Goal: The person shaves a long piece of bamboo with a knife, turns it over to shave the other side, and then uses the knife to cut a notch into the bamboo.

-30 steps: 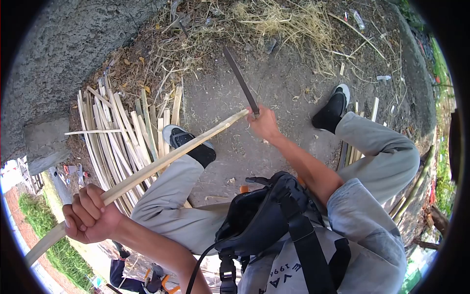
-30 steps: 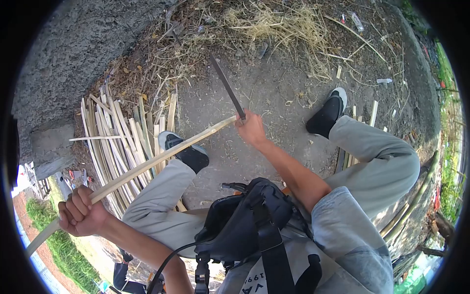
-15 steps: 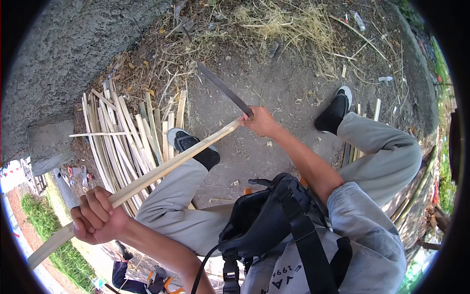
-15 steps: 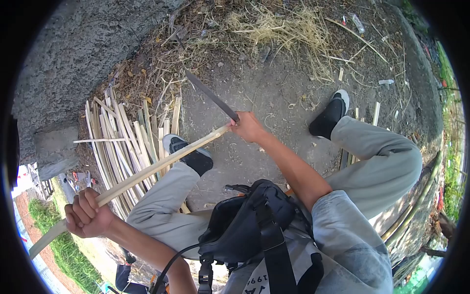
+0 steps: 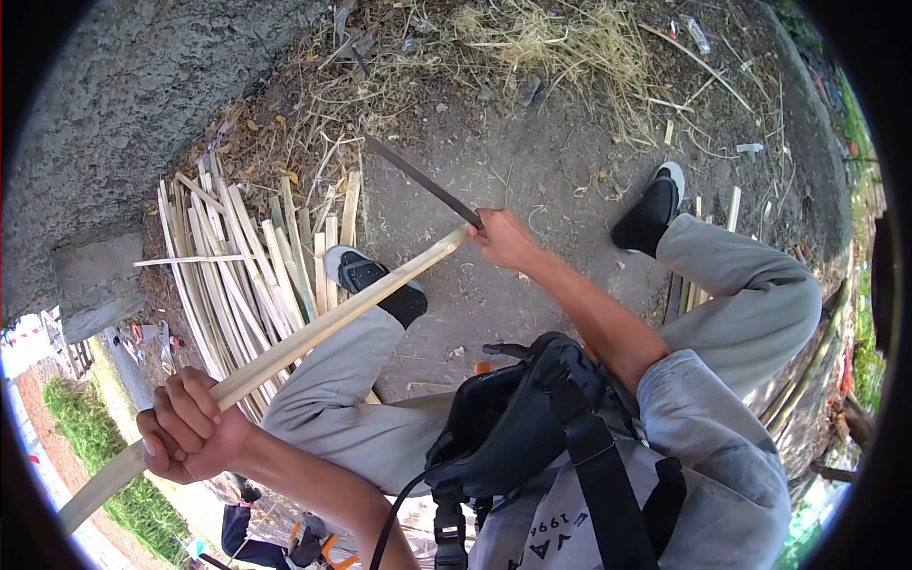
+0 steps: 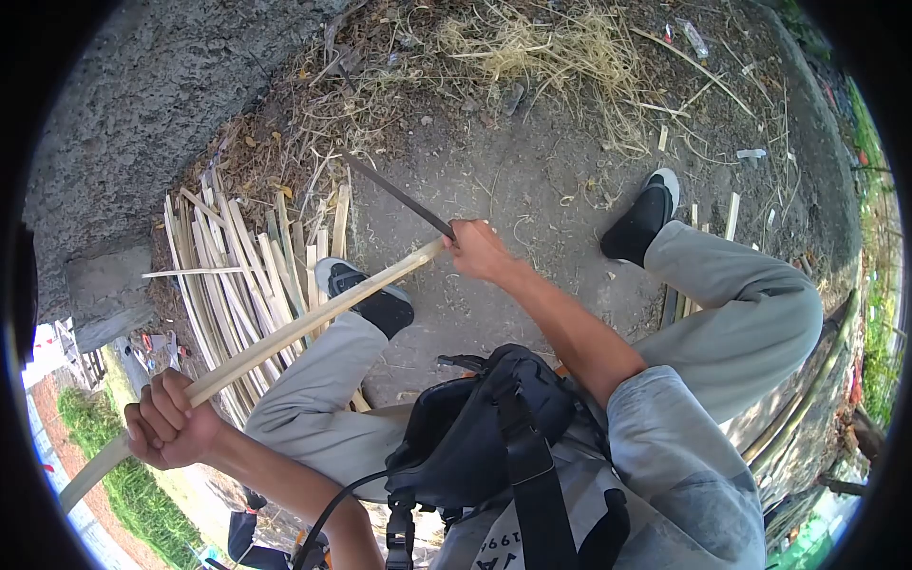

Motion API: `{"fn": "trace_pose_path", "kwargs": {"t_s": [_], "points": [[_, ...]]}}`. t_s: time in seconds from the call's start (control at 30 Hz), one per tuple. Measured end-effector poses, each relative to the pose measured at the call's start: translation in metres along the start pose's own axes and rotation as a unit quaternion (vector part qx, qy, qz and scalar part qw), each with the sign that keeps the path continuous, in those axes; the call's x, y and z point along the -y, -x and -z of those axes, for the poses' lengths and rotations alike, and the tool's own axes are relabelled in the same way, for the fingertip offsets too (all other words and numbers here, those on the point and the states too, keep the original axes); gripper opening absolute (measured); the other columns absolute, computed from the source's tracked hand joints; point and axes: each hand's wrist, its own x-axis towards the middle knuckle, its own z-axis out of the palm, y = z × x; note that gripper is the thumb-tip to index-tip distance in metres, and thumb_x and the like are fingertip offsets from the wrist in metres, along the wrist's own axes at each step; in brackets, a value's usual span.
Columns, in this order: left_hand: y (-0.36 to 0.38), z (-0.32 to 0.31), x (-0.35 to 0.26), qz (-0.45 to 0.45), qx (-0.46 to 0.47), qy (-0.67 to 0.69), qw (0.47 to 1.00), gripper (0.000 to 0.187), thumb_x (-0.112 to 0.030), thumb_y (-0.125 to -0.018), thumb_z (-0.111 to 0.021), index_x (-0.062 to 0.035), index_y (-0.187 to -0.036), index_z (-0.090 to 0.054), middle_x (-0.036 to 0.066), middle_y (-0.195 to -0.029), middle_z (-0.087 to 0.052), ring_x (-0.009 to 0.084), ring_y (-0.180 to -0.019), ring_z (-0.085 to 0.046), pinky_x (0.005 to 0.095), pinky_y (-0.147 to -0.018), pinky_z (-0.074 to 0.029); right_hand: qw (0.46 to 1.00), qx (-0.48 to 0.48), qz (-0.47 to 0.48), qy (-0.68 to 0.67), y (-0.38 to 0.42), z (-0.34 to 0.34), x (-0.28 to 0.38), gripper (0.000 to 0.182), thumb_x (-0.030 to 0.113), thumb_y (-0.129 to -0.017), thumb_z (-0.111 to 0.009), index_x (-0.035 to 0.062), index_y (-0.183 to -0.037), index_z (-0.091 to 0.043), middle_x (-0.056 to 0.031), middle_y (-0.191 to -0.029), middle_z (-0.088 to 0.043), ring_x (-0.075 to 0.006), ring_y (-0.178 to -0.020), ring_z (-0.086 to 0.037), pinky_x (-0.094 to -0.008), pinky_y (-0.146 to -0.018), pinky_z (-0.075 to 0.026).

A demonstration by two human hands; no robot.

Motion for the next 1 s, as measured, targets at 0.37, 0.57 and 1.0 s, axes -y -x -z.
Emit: {"fn": "trace_pose_path", "kwargs": {"t_s": [0.37,0.57,1.0], "points": [[0.0,-0.004,0.001,-0.009,-0.015,-0.014,1.0,0.042,-0.012,-0.085,-0.051,-0.0222,-0.052,-0.028,-0.007,-0.036,-0.028,0.0055,-0.033,-0.02,0.0231,-0.043,-0.028,0.998,0.008,-0.052,-0.022,-0.002,0.008,-0.002,0.02,0.017,-0.086,-0.059,-0.0026,-0.081,-0.062,-0.0215,-0.068,-0.061,-0.0362,-0.065,-0.063,-0.0437,-0.062,-0.047],[0.0,-0.007,0.003,-0.003,-0.032,-0.022,0.999,0.042,-0.013,-0.085,-0.051,-0.022,-0.052,-0.027,-0.007,-0.035,-0.027,0.0061,-0.033,-0.019,0.0235,-0.043,-0.027,0.985,0.04,-0.109,-0.125,-0.007,0.014,-0.025,0.017,0.017,-0.083,-0.067,0.0017,-0.08,-0.061,-0.0083,-0.064,-0.058,-0.0176,-0.056,-0.056,-0.0384,-0.056,-0.046],[-0.003,-0.008,0.004,-0.015,-0.025,-0.044,0.999,0.041,-0.012,-0.086,-0.048,-0.0216,-0.053,-0.026,-0.007,-0.035,-0.027,0.0052,-0.031,-0.019,0.0224,-0.039,-0.026,0.953,0.028,-0.161,-0.257,-0.005,0.006,-0.04,0.019,0.011,-0.081,-0.069,0.006,-0.078,-0.051,-0.0041,-0.06,-0.055,-0.0124,-0.047,-0.055,-0.0305,-0.043,-0.043]]}}
